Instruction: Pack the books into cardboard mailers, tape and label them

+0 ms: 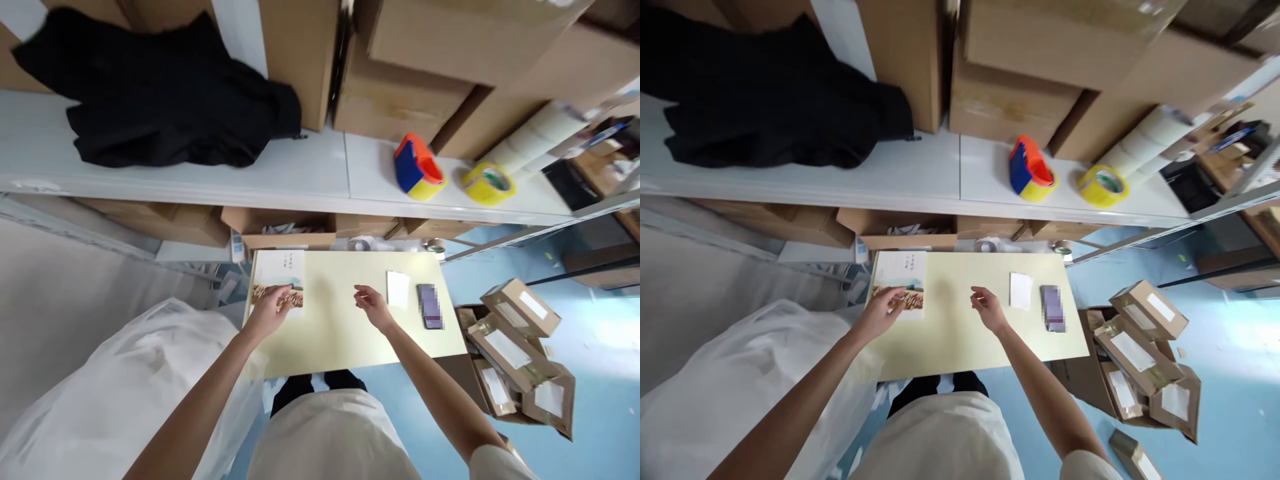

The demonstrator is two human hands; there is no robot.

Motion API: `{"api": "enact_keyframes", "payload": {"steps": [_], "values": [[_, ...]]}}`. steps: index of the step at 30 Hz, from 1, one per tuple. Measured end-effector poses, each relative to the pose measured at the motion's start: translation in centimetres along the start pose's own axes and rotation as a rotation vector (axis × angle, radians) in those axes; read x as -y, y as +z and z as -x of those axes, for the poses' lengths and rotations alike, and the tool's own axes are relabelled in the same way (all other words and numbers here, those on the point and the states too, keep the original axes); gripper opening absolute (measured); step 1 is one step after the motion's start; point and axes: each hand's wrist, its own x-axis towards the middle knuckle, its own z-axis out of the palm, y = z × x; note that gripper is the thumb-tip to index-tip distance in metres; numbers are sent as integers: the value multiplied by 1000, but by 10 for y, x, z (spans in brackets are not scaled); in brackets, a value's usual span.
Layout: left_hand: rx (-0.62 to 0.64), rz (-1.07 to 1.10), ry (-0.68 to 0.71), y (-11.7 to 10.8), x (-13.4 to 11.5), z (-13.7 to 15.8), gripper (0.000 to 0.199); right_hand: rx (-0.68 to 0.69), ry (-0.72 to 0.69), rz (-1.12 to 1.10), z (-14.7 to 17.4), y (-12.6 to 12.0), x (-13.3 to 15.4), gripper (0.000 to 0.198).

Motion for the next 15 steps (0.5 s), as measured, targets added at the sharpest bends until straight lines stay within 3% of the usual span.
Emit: {"api": "enact_keyframes", "payload": {"steps": [2,5,7,11,15], "values": [[124,-1,111,14,-46,-11,29,-55,-140,58,6,-54,34,41],[118,4,241,43,-125,-46,31,-164,-347,153,-3,-127,97,45],[80,53,267,66,-175,-80,37,-224,-434,154,-21,-163,140,50],[-55,188,196,107,-249,-156,60,-282,-362,139,-68,-198,200,68],[-179,278,77,139,-272,-216,83,-136,-297,98,-110,-199,224,69]]}}
